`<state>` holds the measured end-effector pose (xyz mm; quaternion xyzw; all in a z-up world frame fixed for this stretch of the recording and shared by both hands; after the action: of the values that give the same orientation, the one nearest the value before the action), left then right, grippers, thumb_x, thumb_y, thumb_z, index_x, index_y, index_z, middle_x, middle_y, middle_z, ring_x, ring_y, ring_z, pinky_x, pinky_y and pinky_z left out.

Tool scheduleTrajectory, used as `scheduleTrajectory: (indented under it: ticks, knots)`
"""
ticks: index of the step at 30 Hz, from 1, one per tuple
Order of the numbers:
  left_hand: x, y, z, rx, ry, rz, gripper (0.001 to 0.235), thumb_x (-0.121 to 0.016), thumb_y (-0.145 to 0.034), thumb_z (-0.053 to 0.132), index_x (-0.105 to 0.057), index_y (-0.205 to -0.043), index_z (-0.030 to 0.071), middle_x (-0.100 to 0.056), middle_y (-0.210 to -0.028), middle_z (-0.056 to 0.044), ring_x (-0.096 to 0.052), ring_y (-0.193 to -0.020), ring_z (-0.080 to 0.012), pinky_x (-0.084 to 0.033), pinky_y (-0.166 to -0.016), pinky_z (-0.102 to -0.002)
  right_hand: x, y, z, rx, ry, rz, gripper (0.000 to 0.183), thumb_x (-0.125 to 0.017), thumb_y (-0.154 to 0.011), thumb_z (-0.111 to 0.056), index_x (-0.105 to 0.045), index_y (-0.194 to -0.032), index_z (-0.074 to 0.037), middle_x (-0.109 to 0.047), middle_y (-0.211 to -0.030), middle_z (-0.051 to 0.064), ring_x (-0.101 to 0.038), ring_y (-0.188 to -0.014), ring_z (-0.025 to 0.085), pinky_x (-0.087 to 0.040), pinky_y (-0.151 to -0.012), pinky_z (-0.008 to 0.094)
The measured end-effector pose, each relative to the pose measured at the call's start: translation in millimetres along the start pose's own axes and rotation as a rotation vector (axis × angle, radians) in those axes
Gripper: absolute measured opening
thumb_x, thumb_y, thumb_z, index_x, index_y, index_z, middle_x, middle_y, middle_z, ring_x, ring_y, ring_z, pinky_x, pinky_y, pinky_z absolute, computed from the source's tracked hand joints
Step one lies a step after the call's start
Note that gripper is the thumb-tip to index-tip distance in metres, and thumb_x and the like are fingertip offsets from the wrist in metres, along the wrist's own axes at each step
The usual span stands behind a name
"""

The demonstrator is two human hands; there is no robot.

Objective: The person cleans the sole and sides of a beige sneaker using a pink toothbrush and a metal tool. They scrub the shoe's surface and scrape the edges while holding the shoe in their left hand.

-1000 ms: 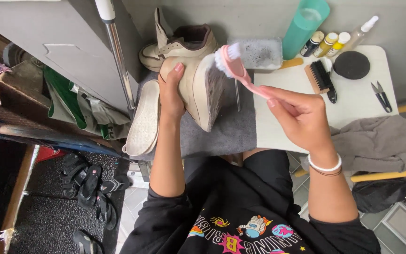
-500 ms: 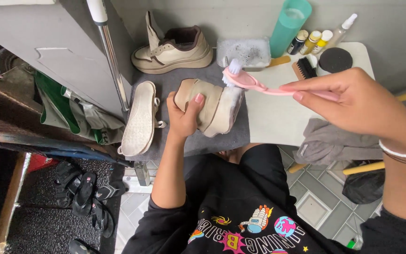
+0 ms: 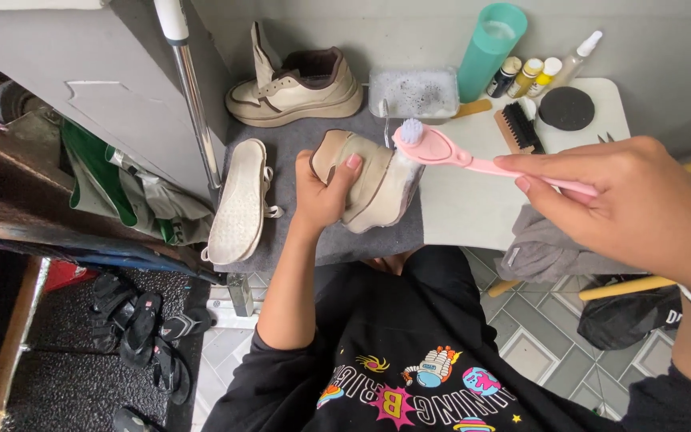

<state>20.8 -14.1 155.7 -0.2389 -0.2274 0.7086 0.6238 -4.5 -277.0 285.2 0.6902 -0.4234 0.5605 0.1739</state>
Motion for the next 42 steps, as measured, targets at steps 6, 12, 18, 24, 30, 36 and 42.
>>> scheduleTrajectory:
  ticks: [6, 12, 18, 24, 30, 36, 42]
  knots:
    - [-7, -4, -6, 0.059, -0.024, -0.029, 0.048, -0.060, -0.098, 0.020, -0.030, -0.060, 0.020, -0.027, -0.059, 0.011, -0.026, -0.055, -0.0060, -0.023, -0.052, -0.026, 5, 1, 4, 0.074, -0.003, 0.051, 0.035, -0.068, -0.094, -0.005, -0.078, -0.124, -0.018, -0.033, -0.048, 0.001, -0.028, -0.051, 0.019, -0.029, -0.052, 0.031]
    - [-21, -9, -10, 0.126, -0.037, -0.076, 0.053, -0.061, -0.098, 0.019, -0.027, -0.058, 0.020, -0.025, -0.056, 0.012, -0.024, -0.052, -0.0051, -0.020, -0.049, -0.025, 12, 5, 9, 0.061, 0.089, 0.059, 0.032, -0.069, -0.095, -0.010, -0.079, -0.123, -0.024, -0.046, -0.049, -0.002, -0.041, -0.048, 0.017, -0.029, -0.048, 0.034]
    - [-29, -21, -11, 0.100, -0.019, -0.053, 0.050, -0.062, -0.098, 0.019, -0.029, -0.060, 0.019, -0.026, -0.060, 0.011, -0.024, -0.058, -0.0070, -0.022, -0.052, -0.026, 15, 6, 9, 0.075, -0.006, 0.000, 0.032, -0.065, -0.094, -0.014, -0.077, -0.123, -0.022, -0.051, -0.051, -0.005, -0.033, -0.046, 0.016, -0.032, -0.048, 0.029]
    - [48, 9, -98, 0.606, 0.007, 0.656, 0.049, -0.077, -0.080, 0.033, -0.054, -0.111, 0.004, -0.058, -0.113, -0.009, -0.065, -0.105, -0.0154, -0.053, -0.094, -0.032, -1, 2, 55, -0.108, -0.293, 0.237, 0.031, -0.066, -0.103, 0.009, -0.071, -0.133, 0.003, -0.076, -0.100, 0.003, -0.044, -0.068, 0.003, -0.040, -0.063, 0.019]
    - [77, 6, -87, 0.403, -0.061, 0.756, 0.041, -0.075, -0.097, 0.041, -0.046, -0.100, 0.011, -0.058, -0.085, -0.005, -0.055, -0.082, -0.0134, -0.047, -0.086, -0.033, -134, -36, 93, -0.254, -0.206, 0.319, 0.035, -0.062, -0.098, 0.004, -0.071, -0.132, 0.005, -0.074, -0.096, 0.027, -0.072, -0.078, 0.039, -0.057, -0.067, 0.045]
    - [64, -21, -40, 0.286, 0.067, 0.743, 0.021, -0.071, -0.097, 0.026, -0.057, -0.086, 0.014, -0.062, -0.075, -0.001, -0.059, -0.070, -0.0080, -0.053, -0.079, -0.028, -185, -56, 62, -0.228, 0.088, 0.431, 0.034, -0.058, -0.103, 0.000, -0.067, -0.135, 0.004, -0.062, -0.071, 0.015, -0.064, -0.053, 0.027, -0.052, -0.046, 0.036]
    - [104, 42, -123, 0.460, 0.082, 0.948, 0.049, -0.081, -0.091, 0.034, -0.047, -0.114, 0.006, -0.064, -0.092, -0.015, -0.062, -0.084, -0.0182, -0.053, -0.090, -0.043, -203, -54, 52, -0.274, 0.131, 0.365, 0.037, -0.057, -0.103, -0.003, -0.065, -0.139, -0.002, -0.062, -0.069, 0.010, -0.063, -0.048, 0.026, -0.051, -0.041, 0.036]
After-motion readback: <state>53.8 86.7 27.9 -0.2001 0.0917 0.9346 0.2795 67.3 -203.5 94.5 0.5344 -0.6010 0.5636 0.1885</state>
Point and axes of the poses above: each hand's wrist, its own y-axis away from the middle knuckle, its own x-axis out of the back of the hand, z = x × y, the point moved 9 cm from there along -y, towards the middle knuckle
